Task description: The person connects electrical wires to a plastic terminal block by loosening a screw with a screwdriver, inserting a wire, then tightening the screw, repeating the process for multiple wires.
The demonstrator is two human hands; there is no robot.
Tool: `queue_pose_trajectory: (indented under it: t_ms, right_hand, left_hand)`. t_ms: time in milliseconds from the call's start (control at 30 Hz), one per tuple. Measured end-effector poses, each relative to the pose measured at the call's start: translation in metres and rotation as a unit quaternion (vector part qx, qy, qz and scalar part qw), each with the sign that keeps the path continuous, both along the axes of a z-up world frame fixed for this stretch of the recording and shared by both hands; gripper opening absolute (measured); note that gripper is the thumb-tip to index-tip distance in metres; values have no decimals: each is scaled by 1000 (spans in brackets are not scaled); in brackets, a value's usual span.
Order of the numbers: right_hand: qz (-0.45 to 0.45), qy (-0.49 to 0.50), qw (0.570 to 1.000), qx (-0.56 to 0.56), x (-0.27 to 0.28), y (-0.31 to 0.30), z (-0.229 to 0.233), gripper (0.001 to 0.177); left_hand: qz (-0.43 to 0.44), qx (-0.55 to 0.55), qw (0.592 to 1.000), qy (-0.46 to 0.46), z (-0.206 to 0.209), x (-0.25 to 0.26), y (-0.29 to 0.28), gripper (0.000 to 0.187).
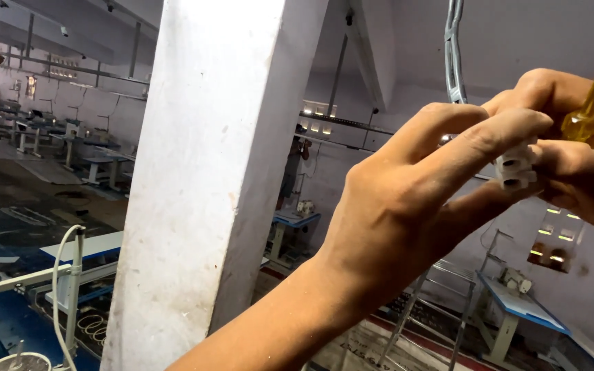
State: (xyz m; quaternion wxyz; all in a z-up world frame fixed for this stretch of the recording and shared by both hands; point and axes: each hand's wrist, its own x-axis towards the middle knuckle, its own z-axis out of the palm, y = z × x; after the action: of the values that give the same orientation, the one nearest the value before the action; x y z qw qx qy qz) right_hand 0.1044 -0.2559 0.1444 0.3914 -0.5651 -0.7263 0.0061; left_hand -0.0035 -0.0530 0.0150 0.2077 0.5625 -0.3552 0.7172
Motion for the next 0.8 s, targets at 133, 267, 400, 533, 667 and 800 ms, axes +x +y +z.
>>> queue_pose_trajectory:
  t_ms: [133,267,400,533,667,800]
  right_hand:
    - [-5,-7,1000,-4,-6,8,1,19]
    - [3,-54,999,-4,-5,9,-1,16]
    - [-70,-95,993,-22,10,5,0,15]
    - [-103,-106,989,-27,14,10,-4,13]
    - [-147,-129,980,-44,11,13,-6,15]
    - [-140,-122,980,-67,1,20,-6,14]
  left_hand:
    - [13,4,1000,13,-2,7,4,40]
    - [-32,3,999,6,-15,-9,15,72]
    - [-208,-51,958,191,-29,-56,14,68]
    - [-461,-163,804,338,-57,-35,18,59]
    - [-611,-277,650,357,-96,-15,22,54]
    - [-574,-327,625,416,-137,-11,25,60]
